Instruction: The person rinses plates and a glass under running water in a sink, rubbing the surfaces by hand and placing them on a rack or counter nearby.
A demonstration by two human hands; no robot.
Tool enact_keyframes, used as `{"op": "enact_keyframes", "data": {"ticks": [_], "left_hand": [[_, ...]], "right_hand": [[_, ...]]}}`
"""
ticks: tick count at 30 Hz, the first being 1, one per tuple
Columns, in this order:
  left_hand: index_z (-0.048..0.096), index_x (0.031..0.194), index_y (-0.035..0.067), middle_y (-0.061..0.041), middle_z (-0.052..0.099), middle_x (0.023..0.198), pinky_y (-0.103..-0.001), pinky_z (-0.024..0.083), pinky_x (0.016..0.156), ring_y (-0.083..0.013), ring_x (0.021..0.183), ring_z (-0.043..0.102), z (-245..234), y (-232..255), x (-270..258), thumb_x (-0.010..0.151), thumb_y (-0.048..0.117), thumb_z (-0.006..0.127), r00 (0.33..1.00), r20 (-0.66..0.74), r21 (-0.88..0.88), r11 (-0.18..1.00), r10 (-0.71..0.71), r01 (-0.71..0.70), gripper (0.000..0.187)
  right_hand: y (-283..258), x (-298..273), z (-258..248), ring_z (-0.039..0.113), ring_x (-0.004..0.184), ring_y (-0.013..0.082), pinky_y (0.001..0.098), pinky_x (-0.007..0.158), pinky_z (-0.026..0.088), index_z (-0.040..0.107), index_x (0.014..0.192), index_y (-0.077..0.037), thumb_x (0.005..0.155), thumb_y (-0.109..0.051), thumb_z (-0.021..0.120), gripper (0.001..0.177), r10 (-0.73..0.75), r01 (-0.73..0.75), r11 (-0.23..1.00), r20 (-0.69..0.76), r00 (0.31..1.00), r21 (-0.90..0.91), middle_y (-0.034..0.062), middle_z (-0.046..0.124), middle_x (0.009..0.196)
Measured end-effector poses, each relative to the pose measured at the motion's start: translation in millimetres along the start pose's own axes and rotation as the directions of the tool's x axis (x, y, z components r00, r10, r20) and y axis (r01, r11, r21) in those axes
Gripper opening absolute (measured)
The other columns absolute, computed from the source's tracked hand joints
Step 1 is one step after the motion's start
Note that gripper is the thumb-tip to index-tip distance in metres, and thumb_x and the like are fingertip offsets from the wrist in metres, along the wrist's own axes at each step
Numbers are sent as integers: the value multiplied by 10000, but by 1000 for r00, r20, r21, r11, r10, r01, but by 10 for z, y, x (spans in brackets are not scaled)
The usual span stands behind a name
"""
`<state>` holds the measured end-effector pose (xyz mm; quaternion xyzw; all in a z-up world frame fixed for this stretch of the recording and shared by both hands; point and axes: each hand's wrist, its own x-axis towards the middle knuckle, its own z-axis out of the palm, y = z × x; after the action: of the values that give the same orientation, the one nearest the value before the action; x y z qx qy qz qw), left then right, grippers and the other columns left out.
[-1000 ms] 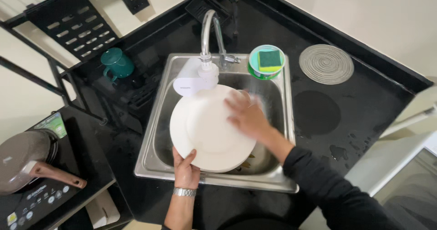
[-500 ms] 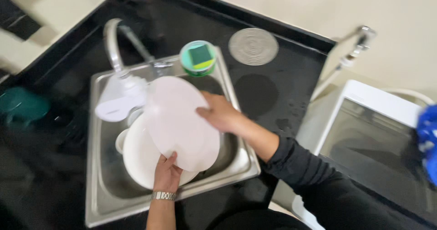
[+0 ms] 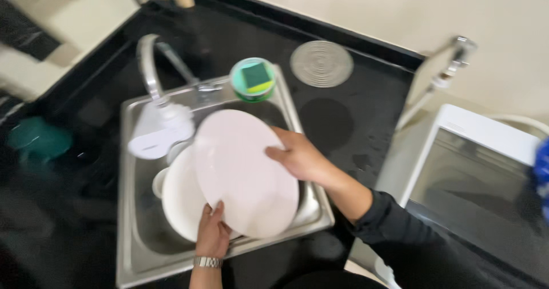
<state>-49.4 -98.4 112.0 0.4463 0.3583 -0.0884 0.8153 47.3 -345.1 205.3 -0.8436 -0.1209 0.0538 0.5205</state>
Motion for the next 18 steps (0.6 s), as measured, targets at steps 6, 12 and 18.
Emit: {"op": "enact_keyframes", "data": {"ticks": [6,12,18], "left_hand": [[487,1496,113,-182,648,1370,-445,533,855,-340,1140,627,-624,222,-338,935,69,579,998,-40,-48,998,45,-46,570],[598,1113,66,-132,739,1028,-279,513,565,-176,782,665,-1338,423,-308,893,73,701,941,-159,-21,952,298,-305,243],[547,923,126,7,512,752,-269,357,523,-93,632,457,-1655,880,-584,918,92,663,761,-111,382,734,639,-561,122]], "right_hand": [[427,119,485,717,936,257,370,851,566,689,1270,4,793,-50,675,481,372,-425,708,213,903,564,145,764,1102],[549,136,1180,676,1130,347,480,1016,541,550,1451,13,798,-64,683,671,394,-562,499,404,825,660,229,686,1341],[131,48,1257,723,745,343,450,623,620,513,1461,-88,985,-244,586,506,409,-592,769,526,746,242,161,673,1099]]}}
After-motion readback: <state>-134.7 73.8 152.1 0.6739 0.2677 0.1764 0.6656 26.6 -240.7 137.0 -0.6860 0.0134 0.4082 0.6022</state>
